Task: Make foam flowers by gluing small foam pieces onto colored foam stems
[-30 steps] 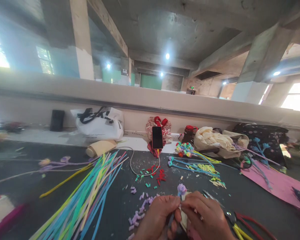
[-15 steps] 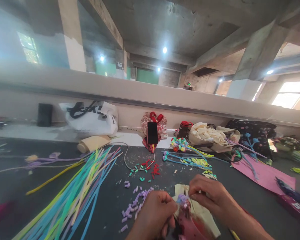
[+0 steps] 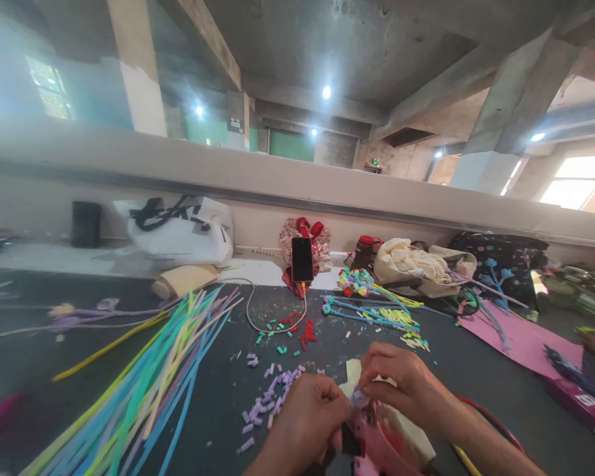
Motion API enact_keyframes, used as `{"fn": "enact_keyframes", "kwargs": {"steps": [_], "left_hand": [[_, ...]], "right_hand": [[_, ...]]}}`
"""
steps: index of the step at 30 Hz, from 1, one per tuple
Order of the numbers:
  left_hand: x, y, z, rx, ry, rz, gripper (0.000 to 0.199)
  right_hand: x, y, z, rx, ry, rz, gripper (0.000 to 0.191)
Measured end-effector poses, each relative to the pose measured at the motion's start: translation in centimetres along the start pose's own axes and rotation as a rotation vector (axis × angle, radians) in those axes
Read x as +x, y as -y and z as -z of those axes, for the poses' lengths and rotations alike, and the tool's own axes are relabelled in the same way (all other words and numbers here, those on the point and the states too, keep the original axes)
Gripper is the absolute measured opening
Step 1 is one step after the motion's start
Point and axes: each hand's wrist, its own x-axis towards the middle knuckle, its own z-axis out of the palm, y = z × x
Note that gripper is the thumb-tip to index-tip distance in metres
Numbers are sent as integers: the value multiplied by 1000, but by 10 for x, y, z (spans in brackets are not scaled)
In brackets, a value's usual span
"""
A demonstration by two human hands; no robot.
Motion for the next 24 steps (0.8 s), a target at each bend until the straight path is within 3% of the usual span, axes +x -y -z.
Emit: {"fn": "enact_keyframes", "kwargs": {"steps": [24], "left_hand": [[-4,-6,1,64,-83,-13,17]], "right_hand": [[3,-11,-10,-237,57,73,18]]}}
